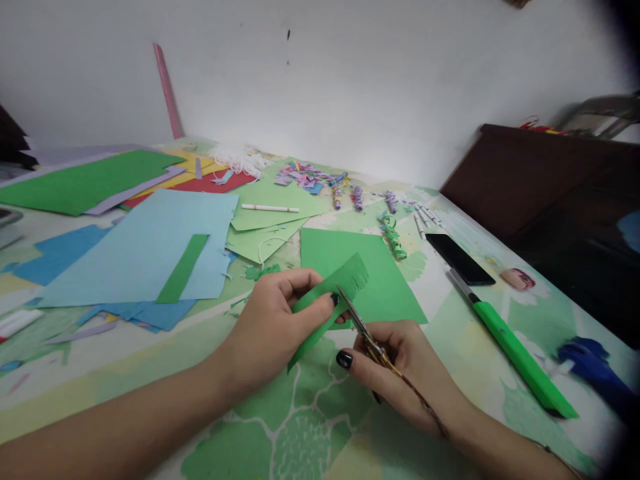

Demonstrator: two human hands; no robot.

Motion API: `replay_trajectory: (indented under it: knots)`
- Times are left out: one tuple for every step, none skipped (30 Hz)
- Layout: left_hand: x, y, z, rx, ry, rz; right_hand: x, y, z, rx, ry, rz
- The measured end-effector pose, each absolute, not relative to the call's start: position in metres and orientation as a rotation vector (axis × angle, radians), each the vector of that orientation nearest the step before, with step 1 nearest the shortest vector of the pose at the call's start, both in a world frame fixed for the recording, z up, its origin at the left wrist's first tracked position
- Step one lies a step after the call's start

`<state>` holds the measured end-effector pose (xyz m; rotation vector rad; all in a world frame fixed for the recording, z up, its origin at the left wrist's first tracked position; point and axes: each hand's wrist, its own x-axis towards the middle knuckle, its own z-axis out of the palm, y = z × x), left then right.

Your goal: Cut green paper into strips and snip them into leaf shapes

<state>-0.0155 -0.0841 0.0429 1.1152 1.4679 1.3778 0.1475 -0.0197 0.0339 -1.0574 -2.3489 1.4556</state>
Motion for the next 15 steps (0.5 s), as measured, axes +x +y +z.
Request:
replay_trajectory:
  knots:
    - [-0.0155,-0.0841,0.0433,1.111,1.458,1.380,0.1483,-0.0200,0.0344,-1.041,-2.324,1.497]
    - [-0.0156,-0.0841,0.0438,1.107,1.450,1.385,0.1491,-0.0204,0.0348,-1.028,-2.300,1.534]
    - [-0.0156,-0.0842,0.0443,1.102,1.445,1.391,0.1497,-0.0206,0.0350,-1.017,-2.281,1.566]
    - [-0.0157,-0.0843,0.0448,1.096,1.442,1.397,0.1501,-0.0208,0.0352,-1.009,-2.270,1.589]
    - [-0.0158,-0.0845,0.0452,1.092,1.437,1.404,0.1504,-0.0209,0.0353,-1.003,-2.266,1.604]
    - [-0.0160,-0.0846,0.0456,1.090,1.432,1.414,0.1505,-0.0210,0.0352,-0.996,-2.266,1.609]
    - [-0.0162,-0.0846,0.0458,1.085,1.425,1.424,0.1506,-0.0211,0.0352,-0.992,-2.267,1.608]
    - [-0.0163,-0.0846,0.0459,1.077,1.419,1.436,0.1507,-0.0212,0.0352,-0.989,-2.270,1.606]
    - [-0.0164,-0.0844,0.0458,1.064,1.415,1.442,0.1508,-0.0214,0.0352,-0.987,-2.273,1.603]
    - [-0.0165,-0.0842,0.0456,1.053,1.410,1.450,0.1511,-0.0216,0.0352,-0.987,-2.275,1.597]
    - [-0.0166,-0.0839,0.0452,1.044,1.404,1.456,0.1515,-0.0219,0.0353,-0.987,-2.279,1.591]
    - [-0.0167,-0.0835,0.0446,1.038,1.397,1.461,0.1520,-0.0222,0.0353,-0.987,-2.284,1.581]
    - [-0.0168,-0.0833,0.0440,1.039,1.388,1.471,0.1524,-0.0224,0.0354,-0.983,-2.292,1.575]
    - [-0.0170,-0.0830,0.0434,1.040,1.379,1.482,0.1528,-0.0225,0.0354,-0.976,-2.298,1.570]
    - [-0.0172,-0.0829,0.0429,1.041,1.370,1.492,0.1530,-0.0225,0.0354,-0.970,-2.301,1.571]
